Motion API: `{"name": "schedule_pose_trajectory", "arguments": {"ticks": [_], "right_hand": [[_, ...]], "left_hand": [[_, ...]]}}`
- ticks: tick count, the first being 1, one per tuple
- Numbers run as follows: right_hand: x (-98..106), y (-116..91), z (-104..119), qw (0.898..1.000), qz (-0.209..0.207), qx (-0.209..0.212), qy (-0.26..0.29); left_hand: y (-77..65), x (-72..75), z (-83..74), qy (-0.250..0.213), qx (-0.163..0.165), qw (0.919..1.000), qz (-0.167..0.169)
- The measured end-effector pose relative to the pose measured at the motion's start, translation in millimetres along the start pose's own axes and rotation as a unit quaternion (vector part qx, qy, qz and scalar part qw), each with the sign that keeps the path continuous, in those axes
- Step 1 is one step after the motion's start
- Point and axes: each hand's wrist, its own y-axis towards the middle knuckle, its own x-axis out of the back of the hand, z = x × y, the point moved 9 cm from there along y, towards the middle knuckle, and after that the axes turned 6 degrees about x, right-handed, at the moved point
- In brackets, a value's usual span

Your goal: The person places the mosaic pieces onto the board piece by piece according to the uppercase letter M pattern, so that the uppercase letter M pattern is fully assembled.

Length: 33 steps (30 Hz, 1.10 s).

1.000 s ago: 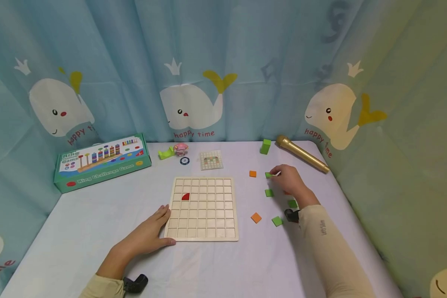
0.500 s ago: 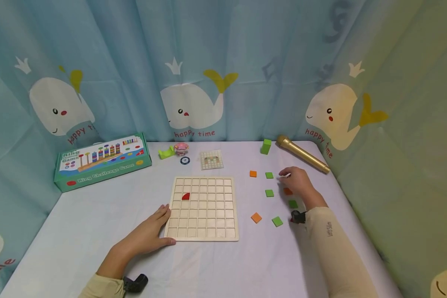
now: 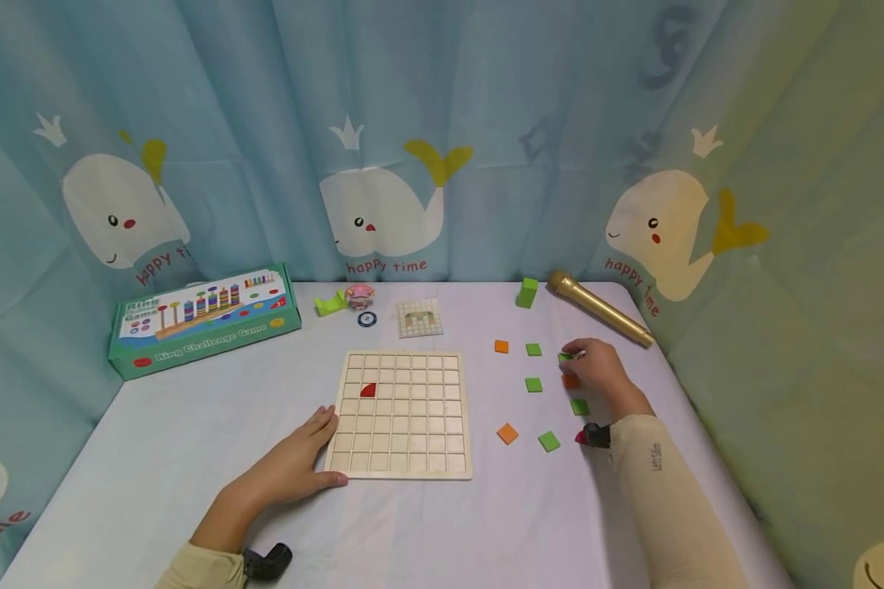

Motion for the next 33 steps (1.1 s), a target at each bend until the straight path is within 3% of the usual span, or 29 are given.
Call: {"name": "schedule_pose_trajectory", "arguments": {"ticks": [24,33], "right_hand": [[-0.1,-0.2,-9.9,1.000,-0.007,-0.007,0.020],[5.9,0.6,6.6,0.999,-0.027,0.013,0.036]], "left_hand": [[0.4,-0.5,0.8,-0.008,-0.002,1.0000,0.003],[0.6,-0.3,1.2,-0.008,-0.003,1.0000,-0.001]]}}
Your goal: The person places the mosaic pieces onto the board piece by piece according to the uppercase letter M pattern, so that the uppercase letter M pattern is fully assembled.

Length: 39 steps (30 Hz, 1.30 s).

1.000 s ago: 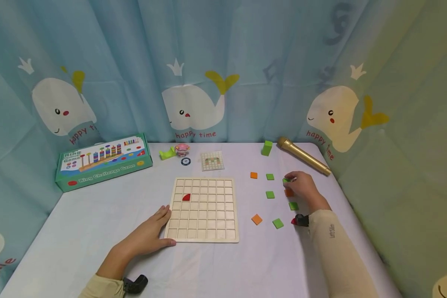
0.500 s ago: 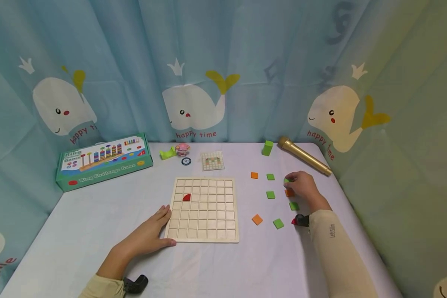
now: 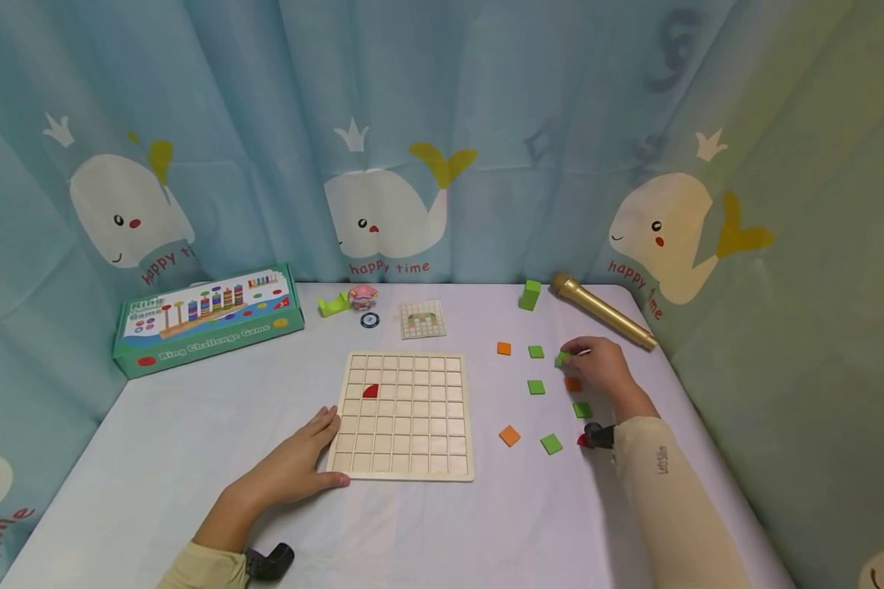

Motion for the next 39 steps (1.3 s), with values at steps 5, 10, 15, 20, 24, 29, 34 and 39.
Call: {"name": "schedule_pose_trajectory", "arguments": {"ticks": [5,10,15,20,24,29,34,39], "right_hand": [[-5.5,4.2,14.2,1.000,0.000,0.003,0.009],[-13.4,8.3,30.4,1.000,0.010,0.013,0.008],[-19.9,12.4,47.4,1.000,0.013,0.026,0.011],[-28.6,14.2,62.1,0.999,0.020,0.048,0.013],[-36.1,15.5,72.5,0.998,0.026,0.059,0.021],[-46.0,17.9,86.3,0.996,0.033,0.074,0.029],[-54.8,19.5,98.7,0.995,0.041,0.085,0.041],[-62.6,20.4,109.5,0.993,0.049,0.093,0.046]], "left_hand": [[-0.1,-0.2,0.3,0.000,0.003,1.0000,0.003],[0.0,-0.9,0.1,0.000,0.000,1.0000,0.003],[1.2,-1.4,1.2,0.003,0.006,1.0000,0.003],[1.7,-2.3,1.2,0.008,0.009,0.9999,0.009],[1.3,-2.0,0.5,0.004,0.006,0.9999,0.010],[1.1,-1.7,0.8,0.002,0.006,0.9999,0.010],[0.9,-1.4,1.3,0.004,0.006,0.9999,0.008],[0.8,-0.8,0.8,0.007,0.006,0.9999,0.006]]}}
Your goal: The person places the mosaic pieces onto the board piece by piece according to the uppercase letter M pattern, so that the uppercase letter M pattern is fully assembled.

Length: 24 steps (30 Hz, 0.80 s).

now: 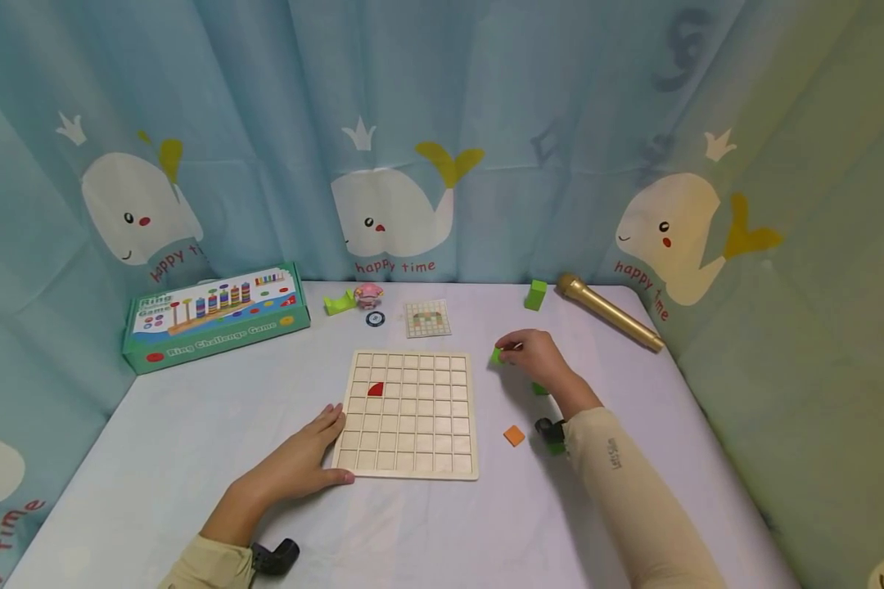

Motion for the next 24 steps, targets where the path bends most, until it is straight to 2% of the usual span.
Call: {"name": "schedule_pose_trajectory", "arguments": {"ticks": [7,19,24], "right_hand": [[-11.3,3.7,15.1,1.000,0.009,0.026,0.002],[-30.4,9.5,35.1,0.999,0.028,0.026,0.002],[-38.1,12.9,41.4,0.998,0.037,0.040,0.005]], "left_hand": [[-0.4,0.1,-0.4,0.001,0.002,1.0000,0.002],[0.2,0.9,-0.5,0.000,0.008,0.9999,0.009],[0.8,0.0,-0.6,0.006,0.005,0.9999,0.007]]}}
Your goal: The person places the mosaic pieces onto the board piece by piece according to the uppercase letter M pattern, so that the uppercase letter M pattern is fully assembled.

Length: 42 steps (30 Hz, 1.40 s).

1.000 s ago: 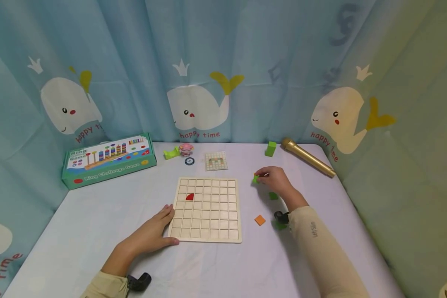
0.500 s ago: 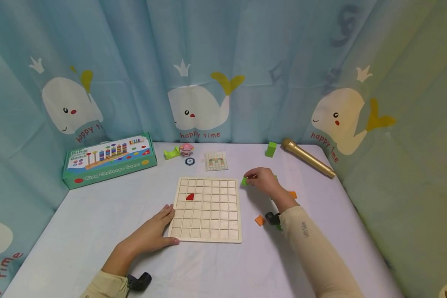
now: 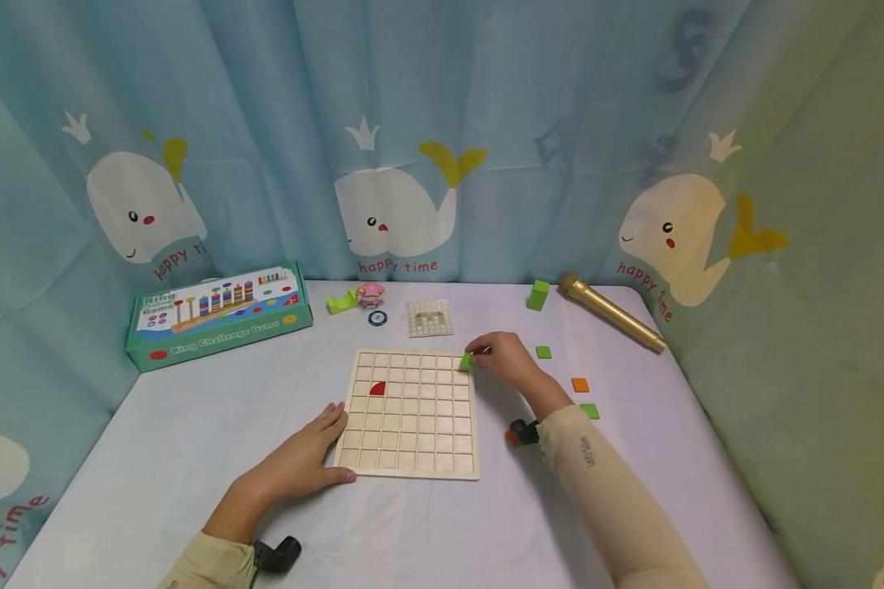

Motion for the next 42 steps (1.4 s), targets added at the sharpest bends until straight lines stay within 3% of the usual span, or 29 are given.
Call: {"name": "schedule_pose_trajectory", "arguments": {"ticks": [31,42], "right_hand": [[-58.1,22.4,48.5,0.996,0.061,0.054,0.033],[-72.9,28.8,64.5,0.994,0.072,0.083,0.012]], "left_hand": [[3.2,-0.6,3.7,0.001,0.001,1.0000,0.002],[2.7,-0.6,2.3,-0.001,0.003,1.0000,0.002]]}}
